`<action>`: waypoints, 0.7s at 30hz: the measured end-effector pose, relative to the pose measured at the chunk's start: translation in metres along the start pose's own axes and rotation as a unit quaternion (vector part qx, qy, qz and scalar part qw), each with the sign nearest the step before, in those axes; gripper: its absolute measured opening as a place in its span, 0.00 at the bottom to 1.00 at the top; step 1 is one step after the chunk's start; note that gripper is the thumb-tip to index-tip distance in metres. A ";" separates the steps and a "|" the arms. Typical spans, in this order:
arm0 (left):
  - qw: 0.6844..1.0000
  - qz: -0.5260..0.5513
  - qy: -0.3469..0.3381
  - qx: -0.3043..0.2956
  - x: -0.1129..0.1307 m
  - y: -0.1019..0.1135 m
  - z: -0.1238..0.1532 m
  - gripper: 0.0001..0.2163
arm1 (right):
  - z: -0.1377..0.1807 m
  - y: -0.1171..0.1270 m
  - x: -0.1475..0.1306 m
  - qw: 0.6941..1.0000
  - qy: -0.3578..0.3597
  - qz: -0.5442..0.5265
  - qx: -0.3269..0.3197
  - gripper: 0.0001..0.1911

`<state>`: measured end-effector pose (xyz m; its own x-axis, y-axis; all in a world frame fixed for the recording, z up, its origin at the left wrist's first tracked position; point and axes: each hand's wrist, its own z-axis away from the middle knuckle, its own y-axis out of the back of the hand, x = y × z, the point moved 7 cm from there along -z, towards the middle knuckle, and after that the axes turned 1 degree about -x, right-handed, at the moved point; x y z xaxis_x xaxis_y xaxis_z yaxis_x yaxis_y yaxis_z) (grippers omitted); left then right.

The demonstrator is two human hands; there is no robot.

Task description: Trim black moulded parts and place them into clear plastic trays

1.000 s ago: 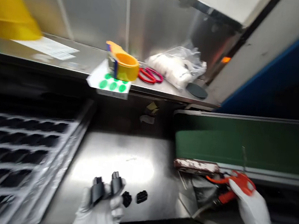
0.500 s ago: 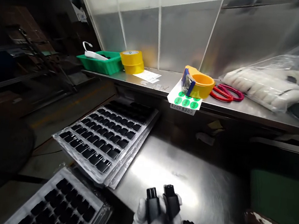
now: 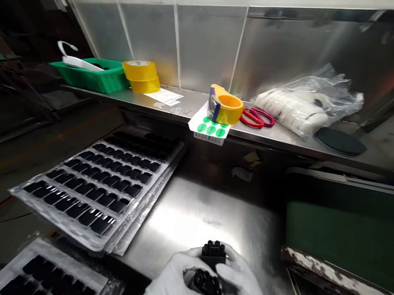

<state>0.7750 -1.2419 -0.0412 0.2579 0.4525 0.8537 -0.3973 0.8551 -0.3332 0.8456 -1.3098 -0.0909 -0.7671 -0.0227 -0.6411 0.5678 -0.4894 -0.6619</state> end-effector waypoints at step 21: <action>0.986 0.092 -0.137 -0.003 0.031 0.003 -0.026 0.24 | 0.031 0.032 -0.043 0.940 0.061 0.314 0.123 0.23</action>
<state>0.8049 -1.2185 -0.0262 -0.0663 0.5161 0.8540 -0.4095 0.7664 -0.4950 0.8877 -1.3514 -0.0719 -0.2562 -0.2808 -0.9250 0.7993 -0.5997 -0.0393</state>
